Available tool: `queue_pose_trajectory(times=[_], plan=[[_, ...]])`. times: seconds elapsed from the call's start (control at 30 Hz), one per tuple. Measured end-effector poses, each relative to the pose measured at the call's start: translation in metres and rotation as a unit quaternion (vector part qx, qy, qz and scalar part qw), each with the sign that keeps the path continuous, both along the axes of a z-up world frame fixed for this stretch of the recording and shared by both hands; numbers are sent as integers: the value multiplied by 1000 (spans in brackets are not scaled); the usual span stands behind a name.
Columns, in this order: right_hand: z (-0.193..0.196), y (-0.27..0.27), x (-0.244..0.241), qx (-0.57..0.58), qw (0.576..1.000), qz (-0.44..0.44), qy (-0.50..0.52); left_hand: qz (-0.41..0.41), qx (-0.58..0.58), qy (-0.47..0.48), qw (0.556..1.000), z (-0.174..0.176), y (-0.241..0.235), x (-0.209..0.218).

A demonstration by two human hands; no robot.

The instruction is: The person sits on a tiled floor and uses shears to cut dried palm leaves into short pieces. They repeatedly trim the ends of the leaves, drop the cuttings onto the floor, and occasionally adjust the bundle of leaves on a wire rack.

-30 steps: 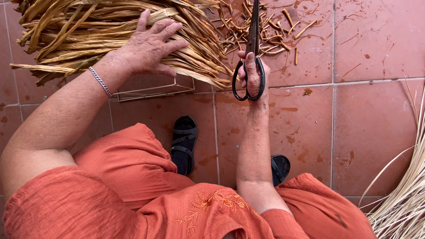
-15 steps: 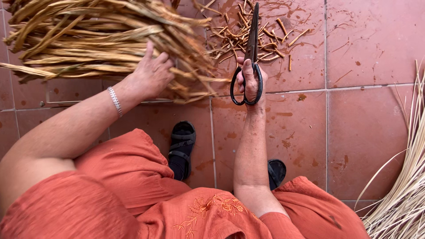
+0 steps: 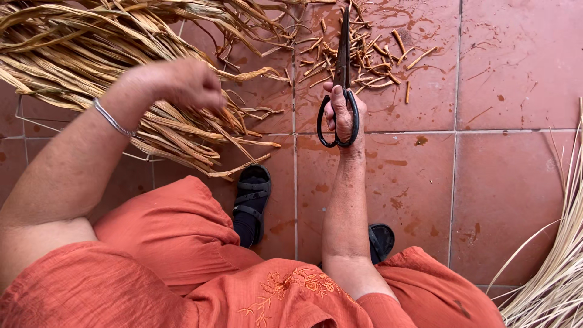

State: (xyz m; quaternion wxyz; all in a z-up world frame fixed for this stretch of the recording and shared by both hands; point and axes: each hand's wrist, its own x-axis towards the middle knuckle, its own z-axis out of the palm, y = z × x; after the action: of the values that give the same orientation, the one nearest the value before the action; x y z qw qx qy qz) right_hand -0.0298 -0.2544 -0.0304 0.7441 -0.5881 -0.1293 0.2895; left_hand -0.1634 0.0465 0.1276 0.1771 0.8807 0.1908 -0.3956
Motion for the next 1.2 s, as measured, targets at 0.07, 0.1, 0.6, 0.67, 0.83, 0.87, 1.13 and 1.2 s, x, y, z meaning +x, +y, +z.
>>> queue_pose_trajectory(times=[0.07,0.1,0.6,0.67,0.83,0.87,1.13,1.2], plan=[[0,4,-2,6,1000,3,-3,50,1,-131,990,-2,21,8],[1,6,-3,8,1000,5,-5,41,19,-219,975,-7,31,10],[-7,31,-19,-54,997,58,-5,-305,421,-18,854,-173,73,77],[-7,33,-21,-44,996,81,-11,-291,403,-11,868,-165,75,80],[-7,31,-24,29,981,190,-29,-48,216,-182,958,-126,75,62],[-7,31,-25,63,975,208,-39,-19,191,-253,948,-117,75,55],[-32,66,-44,-42,977,176,-117,13,98,-396,913,-96,66,31],[-34,75,-50,-61,982,165,-72,-17,110,-408,906,-95,67,29]])
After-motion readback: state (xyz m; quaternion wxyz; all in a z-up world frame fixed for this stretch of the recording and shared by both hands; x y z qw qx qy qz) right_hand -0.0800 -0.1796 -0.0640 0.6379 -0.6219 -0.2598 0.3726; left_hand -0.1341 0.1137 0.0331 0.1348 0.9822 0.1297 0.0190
